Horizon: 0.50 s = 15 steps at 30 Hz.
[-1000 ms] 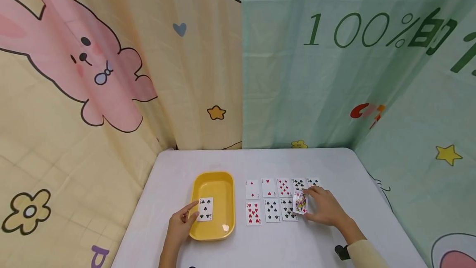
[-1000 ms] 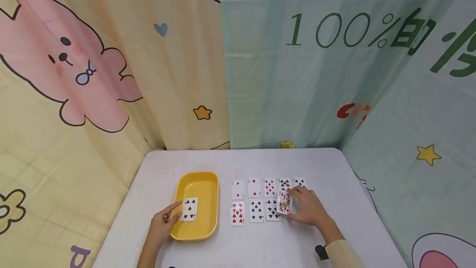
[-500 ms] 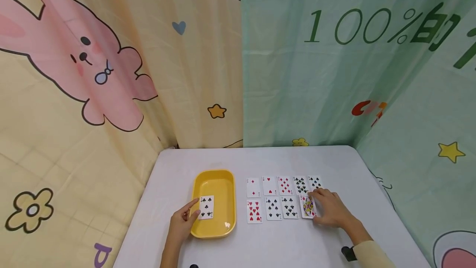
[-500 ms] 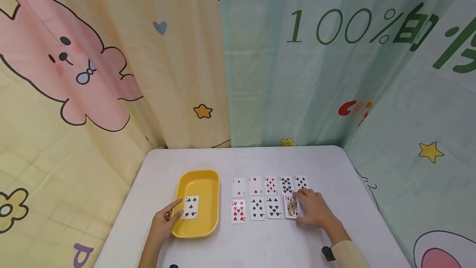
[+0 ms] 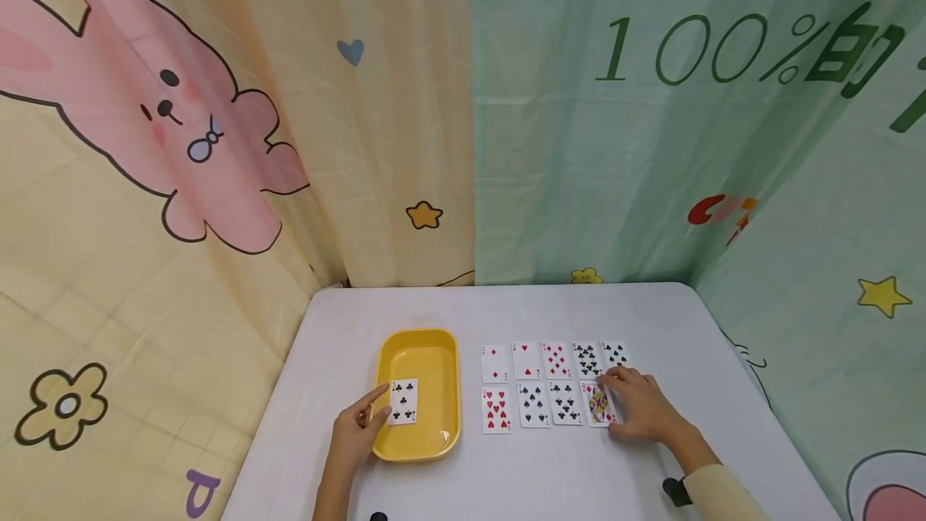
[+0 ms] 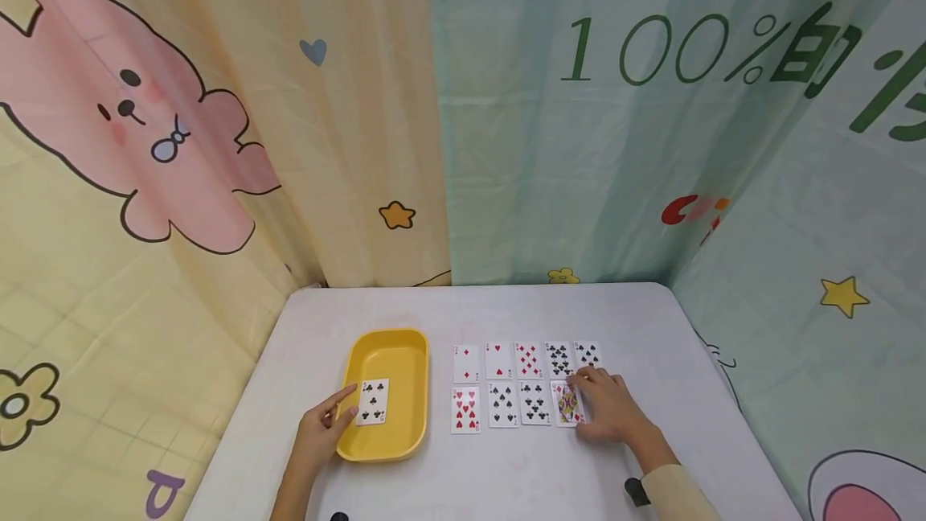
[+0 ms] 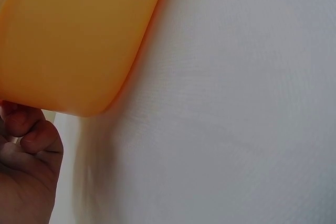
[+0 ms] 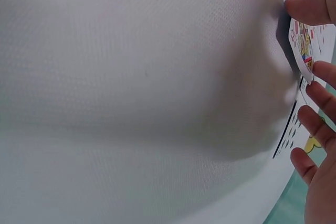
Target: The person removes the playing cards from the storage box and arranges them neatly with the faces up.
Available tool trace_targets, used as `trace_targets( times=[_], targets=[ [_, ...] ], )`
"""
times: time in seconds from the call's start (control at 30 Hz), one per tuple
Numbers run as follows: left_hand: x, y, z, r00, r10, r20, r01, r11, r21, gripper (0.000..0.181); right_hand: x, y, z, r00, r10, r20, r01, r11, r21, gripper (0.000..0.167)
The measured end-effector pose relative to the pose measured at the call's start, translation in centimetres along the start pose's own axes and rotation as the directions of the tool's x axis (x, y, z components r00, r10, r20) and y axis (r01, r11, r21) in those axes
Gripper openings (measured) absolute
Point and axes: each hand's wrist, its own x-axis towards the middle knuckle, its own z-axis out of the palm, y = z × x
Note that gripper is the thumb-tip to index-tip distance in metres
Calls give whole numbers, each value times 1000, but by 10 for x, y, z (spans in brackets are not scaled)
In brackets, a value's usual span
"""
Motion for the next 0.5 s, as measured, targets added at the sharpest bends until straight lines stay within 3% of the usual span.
trace_targets(
  times=[0.5],
  targets=[
    [1, -1, 1, 1000, 4, -15, -4, 1000, -2, 39, 0, -5, -4, 1000, 6, -12, -6, 1000, -10, 81]
  ],
)
